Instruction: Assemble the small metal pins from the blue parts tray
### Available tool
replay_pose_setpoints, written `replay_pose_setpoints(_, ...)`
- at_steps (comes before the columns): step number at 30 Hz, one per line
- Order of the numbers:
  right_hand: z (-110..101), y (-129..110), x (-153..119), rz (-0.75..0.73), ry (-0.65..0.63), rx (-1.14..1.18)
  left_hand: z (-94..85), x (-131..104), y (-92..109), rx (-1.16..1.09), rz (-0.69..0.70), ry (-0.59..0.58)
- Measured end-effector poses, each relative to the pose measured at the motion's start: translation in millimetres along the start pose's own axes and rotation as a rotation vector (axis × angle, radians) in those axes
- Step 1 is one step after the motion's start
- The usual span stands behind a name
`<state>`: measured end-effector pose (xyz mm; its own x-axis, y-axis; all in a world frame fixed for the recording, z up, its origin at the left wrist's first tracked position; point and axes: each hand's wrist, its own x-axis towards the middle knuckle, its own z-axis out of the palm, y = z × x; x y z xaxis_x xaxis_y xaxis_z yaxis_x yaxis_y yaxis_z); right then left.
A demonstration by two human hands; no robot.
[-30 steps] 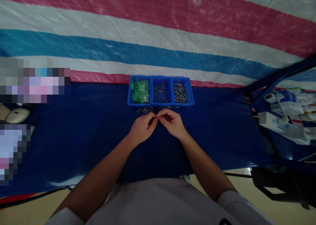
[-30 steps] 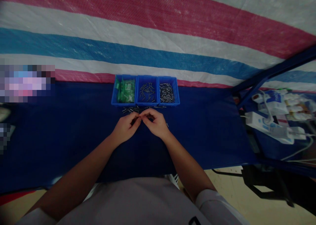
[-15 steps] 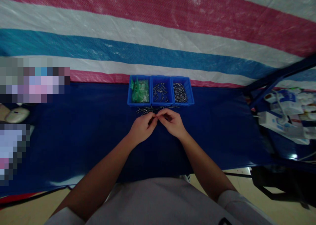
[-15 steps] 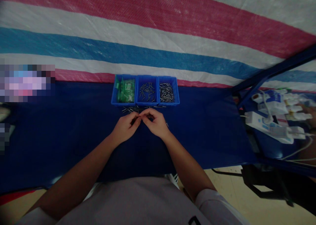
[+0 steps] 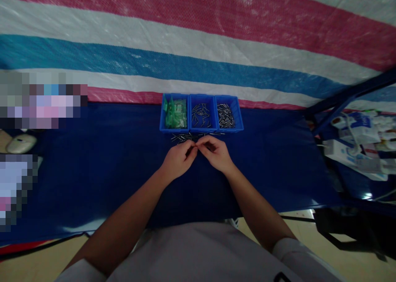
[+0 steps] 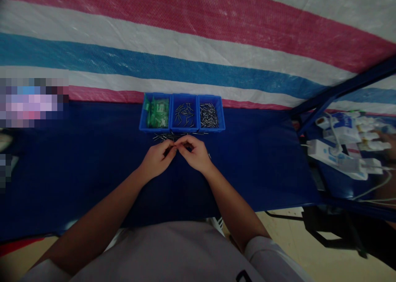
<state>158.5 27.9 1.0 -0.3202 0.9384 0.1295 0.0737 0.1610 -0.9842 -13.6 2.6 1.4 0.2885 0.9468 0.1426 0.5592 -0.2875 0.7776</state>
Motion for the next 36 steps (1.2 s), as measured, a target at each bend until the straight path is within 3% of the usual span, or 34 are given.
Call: replay_pose_setpoints(36,0.3,1.4,0.3,0.006,-0.001,-0.019,0.7,0.6,-1.1,0.013,0.004,0.006)
